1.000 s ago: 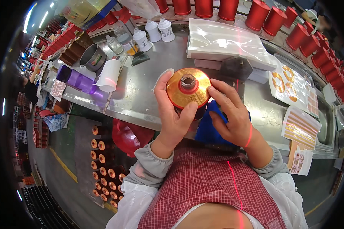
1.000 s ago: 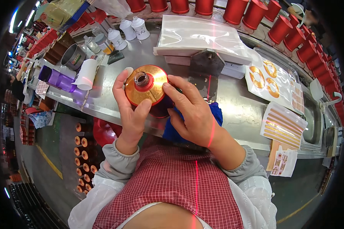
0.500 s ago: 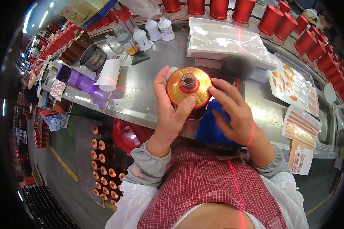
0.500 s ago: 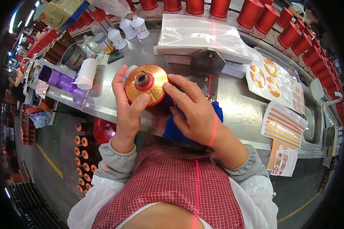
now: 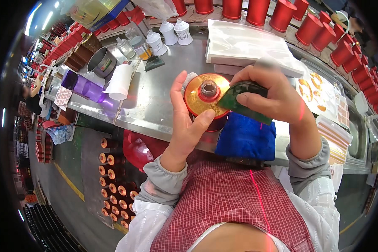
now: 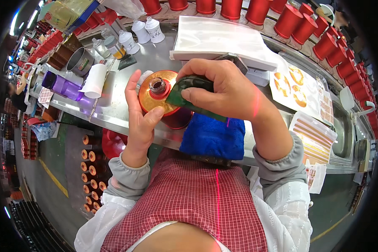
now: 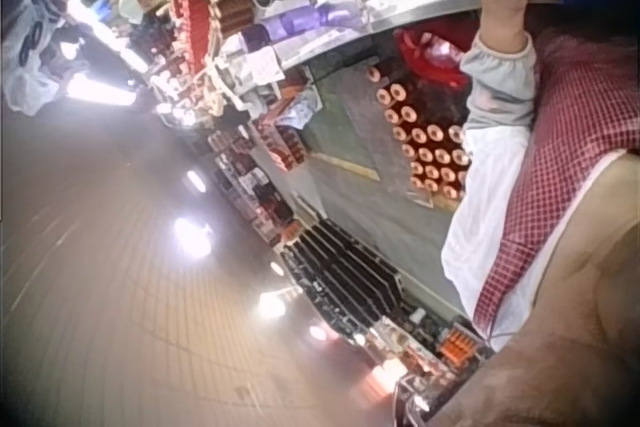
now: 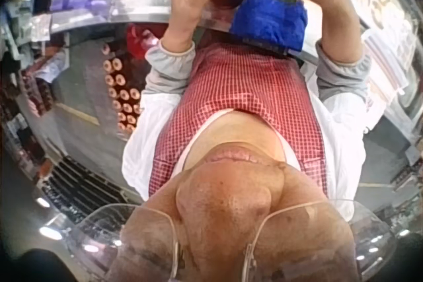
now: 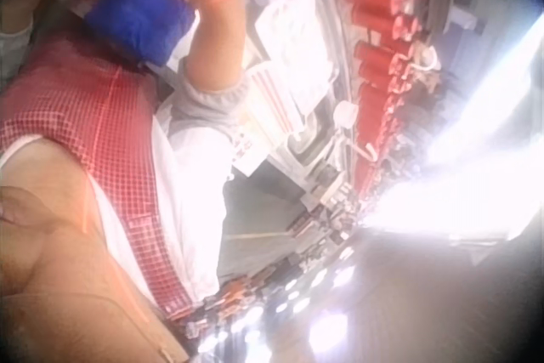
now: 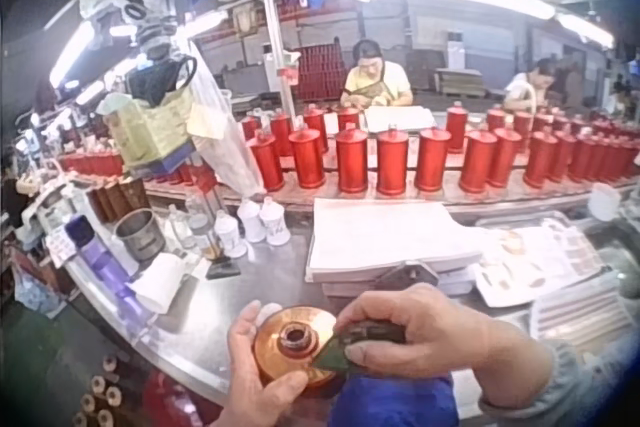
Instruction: The person applies gold decorative stickers to red cylindrical containers. They peel the stickers from a sheet, align them on the container's body and top, and smooth them down using a green cloth. The person handles the containers one at a time, rotating them to ensure proper adhesion.
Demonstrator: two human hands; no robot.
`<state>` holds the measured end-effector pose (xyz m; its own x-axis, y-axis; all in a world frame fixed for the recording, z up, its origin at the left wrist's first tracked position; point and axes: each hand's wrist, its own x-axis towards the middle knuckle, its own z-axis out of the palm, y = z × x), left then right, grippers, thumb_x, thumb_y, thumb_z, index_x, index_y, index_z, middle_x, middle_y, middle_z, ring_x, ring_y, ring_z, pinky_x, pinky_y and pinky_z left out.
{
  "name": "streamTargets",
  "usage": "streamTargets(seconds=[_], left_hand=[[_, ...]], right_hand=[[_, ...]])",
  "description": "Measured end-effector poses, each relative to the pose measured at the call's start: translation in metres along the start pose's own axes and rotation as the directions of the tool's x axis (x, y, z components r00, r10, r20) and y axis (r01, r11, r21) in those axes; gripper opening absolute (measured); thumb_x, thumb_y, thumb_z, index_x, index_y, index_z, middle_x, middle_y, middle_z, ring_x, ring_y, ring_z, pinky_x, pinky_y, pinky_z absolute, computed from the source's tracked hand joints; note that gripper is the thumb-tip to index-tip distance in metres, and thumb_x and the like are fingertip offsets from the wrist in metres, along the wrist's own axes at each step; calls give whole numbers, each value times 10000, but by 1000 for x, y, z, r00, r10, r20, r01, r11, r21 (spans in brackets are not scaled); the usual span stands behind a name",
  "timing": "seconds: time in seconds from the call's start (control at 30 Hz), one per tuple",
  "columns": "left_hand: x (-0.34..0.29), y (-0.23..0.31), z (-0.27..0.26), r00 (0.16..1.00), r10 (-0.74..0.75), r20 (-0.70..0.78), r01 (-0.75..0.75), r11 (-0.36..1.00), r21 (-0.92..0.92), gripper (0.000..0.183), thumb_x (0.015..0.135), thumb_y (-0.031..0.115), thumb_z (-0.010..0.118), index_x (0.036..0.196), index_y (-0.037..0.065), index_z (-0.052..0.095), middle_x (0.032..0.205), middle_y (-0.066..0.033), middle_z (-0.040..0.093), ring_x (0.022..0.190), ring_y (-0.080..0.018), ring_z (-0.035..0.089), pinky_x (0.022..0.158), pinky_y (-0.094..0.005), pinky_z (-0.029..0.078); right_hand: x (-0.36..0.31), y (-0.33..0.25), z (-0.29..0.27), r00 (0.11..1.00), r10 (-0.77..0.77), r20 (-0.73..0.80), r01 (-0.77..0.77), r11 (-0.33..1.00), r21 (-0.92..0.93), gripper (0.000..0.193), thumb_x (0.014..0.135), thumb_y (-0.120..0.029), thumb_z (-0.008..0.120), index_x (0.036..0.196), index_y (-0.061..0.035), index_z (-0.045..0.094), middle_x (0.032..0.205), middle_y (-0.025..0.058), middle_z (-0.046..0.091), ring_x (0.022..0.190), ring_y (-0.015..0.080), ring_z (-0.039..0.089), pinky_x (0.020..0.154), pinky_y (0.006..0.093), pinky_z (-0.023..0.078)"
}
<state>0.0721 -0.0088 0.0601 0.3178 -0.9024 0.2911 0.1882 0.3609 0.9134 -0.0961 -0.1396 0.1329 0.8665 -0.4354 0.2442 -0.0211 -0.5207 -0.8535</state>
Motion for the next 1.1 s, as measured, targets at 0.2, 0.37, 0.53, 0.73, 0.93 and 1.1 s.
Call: streamTargets(seconds=[0.2,0.37,0.53,0.73,0.93,1.1], left_hand=[[-1,0,-1,1000,21,5,-21,998,55,796,867,162,617,1452,31,93,1314,-184,426,1233,-234,465,1045,-369,395],[-1,-6,0,998,17,-67,-18,1000,-15,700,915,181,575,1439,12,141,1317,-178,435,1217,-228,480,1027,-362,408],[-1,-3,1,998,10,-58,-9,1000,14,692,912,178,581,1433,4,159,1316,-175,436,1217,-219,480,1027,-358,410],[0,0,1,998,39,-52,-36,998,60,725,868,116,590,1436,5,153,1308,-173,436,1215,-218,482,1032,-356,408],[1,-3,0,997,61,-41,-56,992,110,740,841,75,588,1435,-2,153,1304,-173,434,1213,-222,486,1036,-360,405],[-3,-2,3,994,95,-58,-84,984,158,746,842,80,595,1435,-7,151,1309,-177,427,1202,-224,495,1034,-359,405]], right_hand=[[0,8,5,1000,-18,25,16,998,54,261,816,-113,636,1041,19,634,847,64,663,767,99,595,728,278,508],[1,6,2,992,94,-88,-88,994,69,269,825,-108,644,1062,18,634,828,61,657,774,78,573,720,252,497],[-3,0,3,998,58,-35,-54,993,106,251,832,-96,623,1059,11,640,839,48,660,780,72,584,721,256,506],[-11,6,-1,991,97,-93,-86,989,122,262,822,-113,631,1055,7,637,886,55,665,814,87,600,742,262,506],[-24,15,5,974,141,-177,-129,988,82,274,815,-156,640,1026,14,596,862,62,649,776,109,594,713,262,491],[-32,9,8,990,44,-133,-43,999,9,221,814,-130,631,978,12,592,732,84,634,650,143,608,611,281,483]])
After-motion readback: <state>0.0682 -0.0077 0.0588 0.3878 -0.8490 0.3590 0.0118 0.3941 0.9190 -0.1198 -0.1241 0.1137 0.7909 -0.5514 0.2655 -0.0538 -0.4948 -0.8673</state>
